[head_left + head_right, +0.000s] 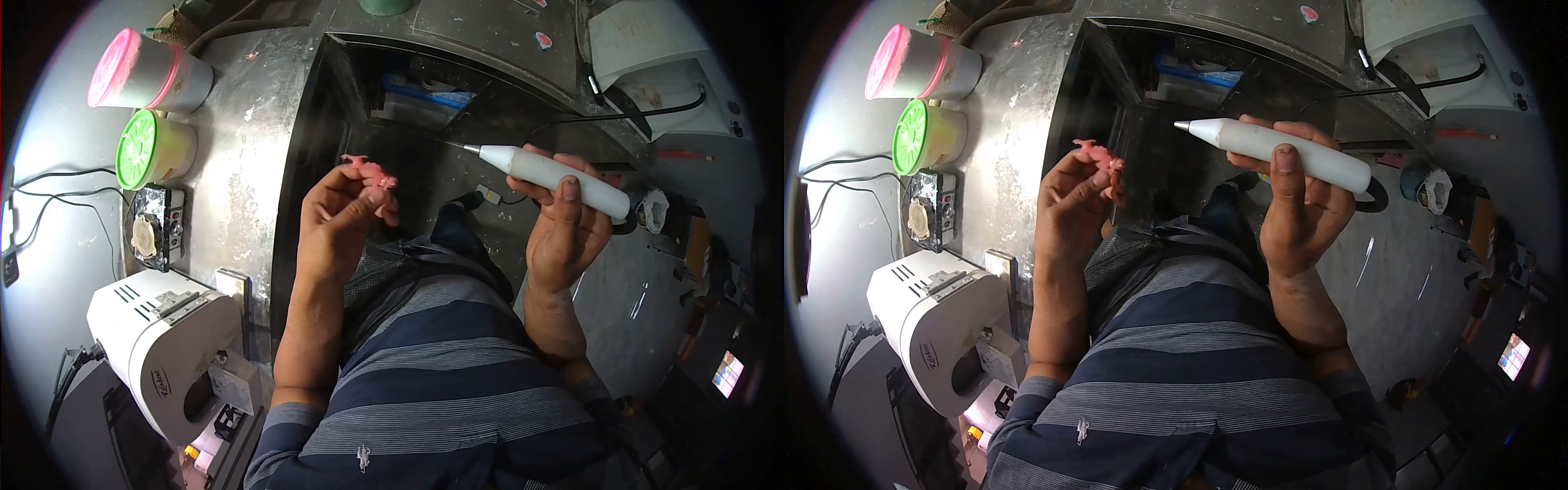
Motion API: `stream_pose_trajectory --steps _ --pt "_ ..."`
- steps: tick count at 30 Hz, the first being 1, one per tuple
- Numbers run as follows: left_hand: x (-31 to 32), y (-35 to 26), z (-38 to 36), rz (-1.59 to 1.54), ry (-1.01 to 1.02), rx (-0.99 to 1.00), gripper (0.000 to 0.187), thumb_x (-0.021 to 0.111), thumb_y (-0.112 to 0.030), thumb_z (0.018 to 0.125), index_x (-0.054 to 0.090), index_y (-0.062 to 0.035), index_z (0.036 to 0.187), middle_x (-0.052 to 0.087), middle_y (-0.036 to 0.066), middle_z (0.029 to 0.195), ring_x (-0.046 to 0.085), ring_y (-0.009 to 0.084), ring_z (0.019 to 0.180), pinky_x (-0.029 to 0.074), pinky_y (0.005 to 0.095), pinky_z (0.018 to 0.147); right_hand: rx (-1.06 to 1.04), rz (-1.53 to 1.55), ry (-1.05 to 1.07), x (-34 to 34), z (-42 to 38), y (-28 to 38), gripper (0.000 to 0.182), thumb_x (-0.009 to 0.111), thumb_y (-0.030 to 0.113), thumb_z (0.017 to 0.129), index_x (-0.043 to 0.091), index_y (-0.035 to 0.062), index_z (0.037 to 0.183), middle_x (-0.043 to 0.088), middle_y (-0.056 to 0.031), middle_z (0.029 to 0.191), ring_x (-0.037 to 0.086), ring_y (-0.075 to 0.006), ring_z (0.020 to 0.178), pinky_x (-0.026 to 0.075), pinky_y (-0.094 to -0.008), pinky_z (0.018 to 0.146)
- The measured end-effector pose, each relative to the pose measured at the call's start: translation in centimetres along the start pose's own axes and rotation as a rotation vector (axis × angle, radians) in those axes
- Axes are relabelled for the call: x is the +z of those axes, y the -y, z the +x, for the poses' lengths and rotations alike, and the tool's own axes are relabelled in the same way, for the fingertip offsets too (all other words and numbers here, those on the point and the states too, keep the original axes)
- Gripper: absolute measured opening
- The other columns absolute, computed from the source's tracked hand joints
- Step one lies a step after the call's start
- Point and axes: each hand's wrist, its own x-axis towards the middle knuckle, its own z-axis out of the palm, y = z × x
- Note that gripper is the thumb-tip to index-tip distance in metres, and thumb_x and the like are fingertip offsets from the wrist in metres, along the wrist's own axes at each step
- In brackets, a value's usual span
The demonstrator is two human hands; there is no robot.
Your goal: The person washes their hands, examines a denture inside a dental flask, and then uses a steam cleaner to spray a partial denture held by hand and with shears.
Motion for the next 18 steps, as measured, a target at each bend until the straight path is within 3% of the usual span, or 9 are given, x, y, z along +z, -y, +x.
stream_pose_trajectory --steps 4,8,12,18 --pt "1.1 0.2 -0.8 0.067 0.004 0.007 0.019 0.061 0.002 0.090 0.059 0.0059 0.109 0.067 0.015 0.095 0.065 0.0189 0.075 0.055 0.0310 0.064 0.005 0.001 0.011 0.5 -0.4 -0.2 0.027 0.057 0.010 0.095 0.052 -0.0134 0.108 0.059 -0.0237 0.103 0.068 -0.0384 0.093 0.065 -0.0394 0.068" --pt "1.8 0.5 -1.2 0.111 0.053 0.071 0.020 0.060 -0.002 0.092 0.060 0.0072 0.110 0.067 0.017 0.089 0.065 0.0191 0.066 0.055 0.0302 0.058 -0.059 0.029 0.105 1.3 -0.8 -0.2 0.026 0.057 0.007 0.095 0.051 -0.0128 0.110 0.058 -0.0221 0.104 0.067 -0.0372 0.095 0.065 -0.0396 0.069" --pt "2.4 0.6 -1.5 0.085 0.062 0.103 0.021 0.060 -0.004 0.093 0.061 0.0083 0.110 0.067 0.017 0.084 0.064 0.0190 0.061 0.054 0.0297 0.054 -0.113 -0.027 0.147 1.8 -1.3 -0.5 0.029 0.049 0.009 0.096 0.050 -0.0152 0.111 0.057 -0.0239 0.106 0.067 -0.0404 0.095 0.065 -0.0413 0.065" --pt "3.7 0.1 -2.4 0.395 -0.029 0.265 0.020 0.062 -0.002 0.092 0.063 0.0100 0.109 0.067 0.012 0.077 0.063 0.0136 0.059 0.051 0.0239 0.051 -0.167 -0.044 0.144 2.1 -1.4 -0.8 0.030 0.051 0.012 0.097 0.050 -0.0145 0.112 0.057 -0.0231 0.105 0.067 -0.0400 0.095 0.065 -0.0410 0.066"
